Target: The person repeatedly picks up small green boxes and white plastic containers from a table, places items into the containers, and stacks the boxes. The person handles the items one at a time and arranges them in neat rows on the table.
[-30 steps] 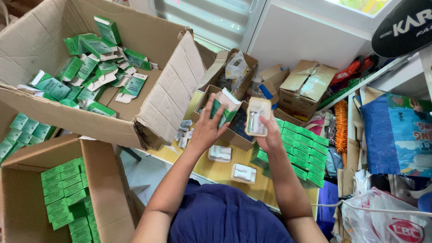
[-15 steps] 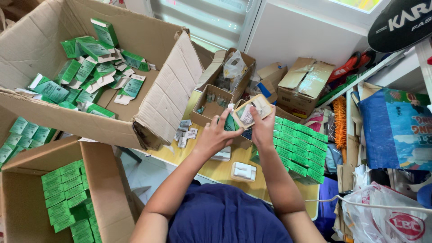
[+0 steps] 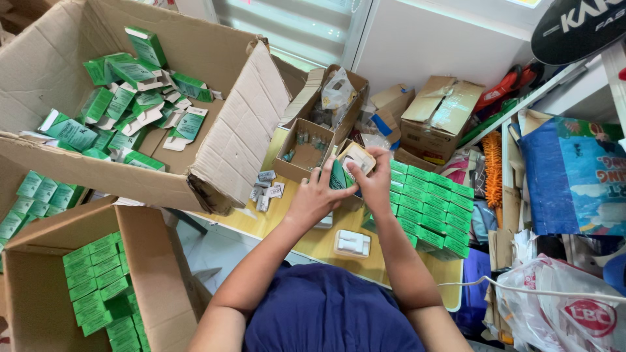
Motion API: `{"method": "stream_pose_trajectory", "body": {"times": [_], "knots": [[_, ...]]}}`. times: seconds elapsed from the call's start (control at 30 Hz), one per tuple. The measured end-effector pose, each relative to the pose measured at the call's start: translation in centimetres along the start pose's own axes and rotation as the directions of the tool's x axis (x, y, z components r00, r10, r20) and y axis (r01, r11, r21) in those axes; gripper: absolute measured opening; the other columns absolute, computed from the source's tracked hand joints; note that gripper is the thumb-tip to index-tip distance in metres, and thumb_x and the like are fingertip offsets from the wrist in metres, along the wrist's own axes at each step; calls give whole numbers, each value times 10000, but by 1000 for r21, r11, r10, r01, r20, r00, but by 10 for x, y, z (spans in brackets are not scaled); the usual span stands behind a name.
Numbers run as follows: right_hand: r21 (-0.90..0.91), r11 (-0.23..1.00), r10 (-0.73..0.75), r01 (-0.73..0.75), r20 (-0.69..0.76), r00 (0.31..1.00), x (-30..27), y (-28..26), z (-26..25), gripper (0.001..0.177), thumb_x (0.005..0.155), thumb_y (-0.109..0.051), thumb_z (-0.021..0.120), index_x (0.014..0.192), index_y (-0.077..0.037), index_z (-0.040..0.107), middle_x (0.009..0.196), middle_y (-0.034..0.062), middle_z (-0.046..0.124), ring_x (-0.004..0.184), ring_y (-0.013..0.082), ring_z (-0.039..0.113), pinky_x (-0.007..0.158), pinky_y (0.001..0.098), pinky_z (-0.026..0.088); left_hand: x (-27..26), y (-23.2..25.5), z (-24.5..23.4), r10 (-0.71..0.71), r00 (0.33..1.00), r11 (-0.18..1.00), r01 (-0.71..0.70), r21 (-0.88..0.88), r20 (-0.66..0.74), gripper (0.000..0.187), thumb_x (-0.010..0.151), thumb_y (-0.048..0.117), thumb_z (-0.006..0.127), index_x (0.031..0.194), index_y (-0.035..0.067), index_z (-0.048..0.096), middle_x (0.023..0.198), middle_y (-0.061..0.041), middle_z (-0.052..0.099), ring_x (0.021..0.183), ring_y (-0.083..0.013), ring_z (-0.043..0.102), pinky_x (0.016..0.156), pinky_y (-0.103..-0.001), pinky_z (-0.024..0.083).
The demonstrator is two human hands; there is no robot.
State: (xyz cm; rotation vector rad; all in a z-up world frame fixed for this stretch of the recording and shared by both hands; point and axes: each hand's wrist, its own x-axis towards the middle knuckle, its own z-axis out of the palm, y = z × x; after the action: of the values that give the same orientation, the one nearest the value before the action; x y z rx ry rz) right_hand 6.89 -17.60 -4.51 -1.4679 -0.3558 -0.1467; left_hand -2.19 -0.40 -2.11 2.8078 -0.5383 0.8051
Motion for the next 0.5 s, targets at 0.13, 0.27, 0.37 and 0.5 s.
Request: {"method": "stream_pose_trajectory", "body": {"times": [0.13,0.27,0.37,0.5], "knots": [[-246,931,-263,268,53,963,-10,-13,-6,121,1095,-56,579,1199,-44,639,1293,123,591,1140,173,600,979,317,495,-1,2,6,-36,999,990,32,-135,-30,804,788,376,832,1475,364,414,1496,-248,389,1193,-412,564,769,-469,611],[5,965,-261,262,-92,961,-19,-34,-5,302,1076,-192,515,1341,-53,554,1310,94,590,1221,156,610,1120,301,496,2,8,4,-136,990,930,116,-349,-33,944,792,385,847,1533,142,315,1488,-254,401,1260,-449,535,841,-481,586],[-206,858,-501,470,-138,854,-23,-48,-8,200,1067,-70,637,1255,-28,586,1369,99,457,1260,155,533,1116,327,479,6,11,-5,-226,974,820,188,-540,-5,1071,746,366,859,1558,45,240,1460,-229,417,1299,-438,515,901,-481,560],[-128,942,-312,310,7,950,-25,-55,-19,389,919,-47,718,1270,-16,551,1223,72,521,1053,114,515,929,283,481,12,18,-20,-211,977,784,187,-593,28,954,717,316,889,1488,117,364,1457,-158,453,1327,-382,537,980,-466,544]]}}
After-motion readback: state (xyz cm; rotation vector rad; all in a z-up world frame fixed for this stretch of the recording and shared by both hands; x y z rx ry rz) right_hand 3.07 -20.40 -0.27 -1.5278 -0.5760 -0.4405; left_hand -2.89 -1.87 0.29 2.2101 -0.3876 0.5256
